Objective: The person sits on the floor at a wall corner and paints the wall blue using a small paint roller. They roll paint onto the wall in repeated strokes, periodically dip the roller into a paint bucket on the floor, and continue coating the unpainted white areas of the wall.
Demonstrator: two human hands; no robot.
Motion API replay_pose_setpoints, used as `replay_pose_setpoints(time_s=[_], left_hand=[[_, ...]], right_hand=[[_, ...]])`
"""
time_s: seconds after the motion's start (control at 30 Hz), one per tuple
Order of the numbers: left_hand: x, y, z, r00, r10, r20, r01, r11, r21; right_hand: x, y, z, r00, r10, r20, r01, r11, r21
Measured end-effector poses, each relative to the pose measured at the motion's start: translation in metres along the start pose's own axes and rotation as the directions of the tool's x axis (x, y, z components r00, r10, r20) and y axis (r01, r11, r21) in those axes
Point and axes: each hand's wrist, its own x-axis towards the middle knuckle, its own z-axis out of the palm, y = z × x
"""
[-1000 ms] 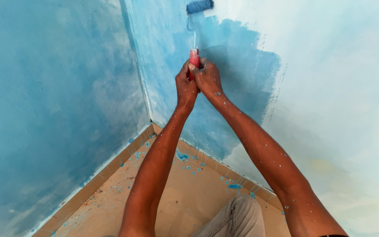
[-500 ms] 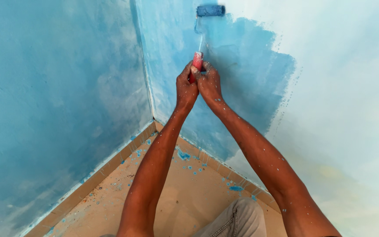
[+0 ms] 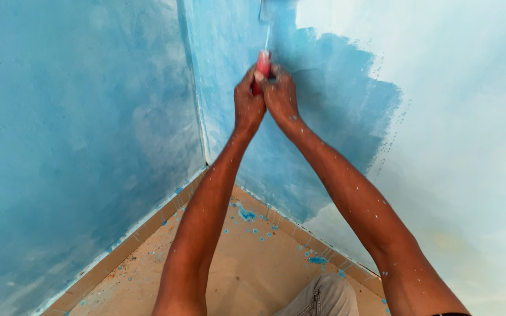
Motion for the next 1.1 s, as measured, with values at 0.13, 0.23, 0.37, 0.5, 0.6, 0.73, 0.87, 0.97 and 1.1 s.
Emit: replay_pose_setpoints(time_s=[0.13, 0.23, 0.37, 0.5, 0.6, 0.73, 0.87, 0.97, 1.1], left_hand=[[-0.004, -0.009, -0.018, 0.999, -0.013, 0.038, 0.012, 1.0, 0.019], [-0.043, -0.023, -0.03, 0.998, 0.031, 0.053, -0.031, 1.0, -0.007], [-0.044, -0.026, -0.034, 0.999, -0.018, 0.038, 0.02, 0.999, -0.031], [0.01, -0.018, -0.028, 0.965, -0.264, 0.006, 0.263, 0.958, -0.111], [0.02, -0.023, -0.026, 0.977, -0.212, -0.036, 0.211, 0.977, -0.018], [-0.029, -0.06, -0.027, 0.998, 0.057, -0.004, -0.057, 0.997, -0.045], [-0.046, -0.071, -0.03, 0.997, -0.07, -0.014, 0.068, 0.991, -0.115], [0.002, -0.054, -0.032, 0.999, 0.028, -0.021, -0.028, 0.999, -0.022], [0.077, -0.021, -0.035, 0.998, -0.012, -0.065, 0.009, 0.999, -0.045]], right_hand=[[-0.008, 0.006, 0.017, 1.0, -0.016, 0.0, 0.016, 1.0, 0.021], [-0.051, 0.018, 0.03, 0.999, 0.034, 0.034, -0.034, 0.999, 0.0], [-0.052, 0.018, 0.037, 0.999, 0.037, 0.024, -0.036, 0.998, -0.055], [0.009, 0.006, 0.035, 0.994, 0.099, 0.053, -0.098, 0.995, -0.011], [0.024, 0.01, 0.036, 0.995, 0.08, 0.064, -0.076, 0.996, -0.053], [-0.025, 0.044, 0.039, 0.993, 0.078, 0.092, -0.07, 0.993, -0.092], [-0.043, 0.056, 0.045, 0.994, 0.09, 0.068, -0.086, 0.994, -0.068], [0.002, 0.034, 0.048, 0.993, 0.074, 0.09, -0.067, 0.994, -0.083], [0.078, -0.011, 0.052, 0.996, -0.058, 0.071, 0.062, 0.996, -0.058]])
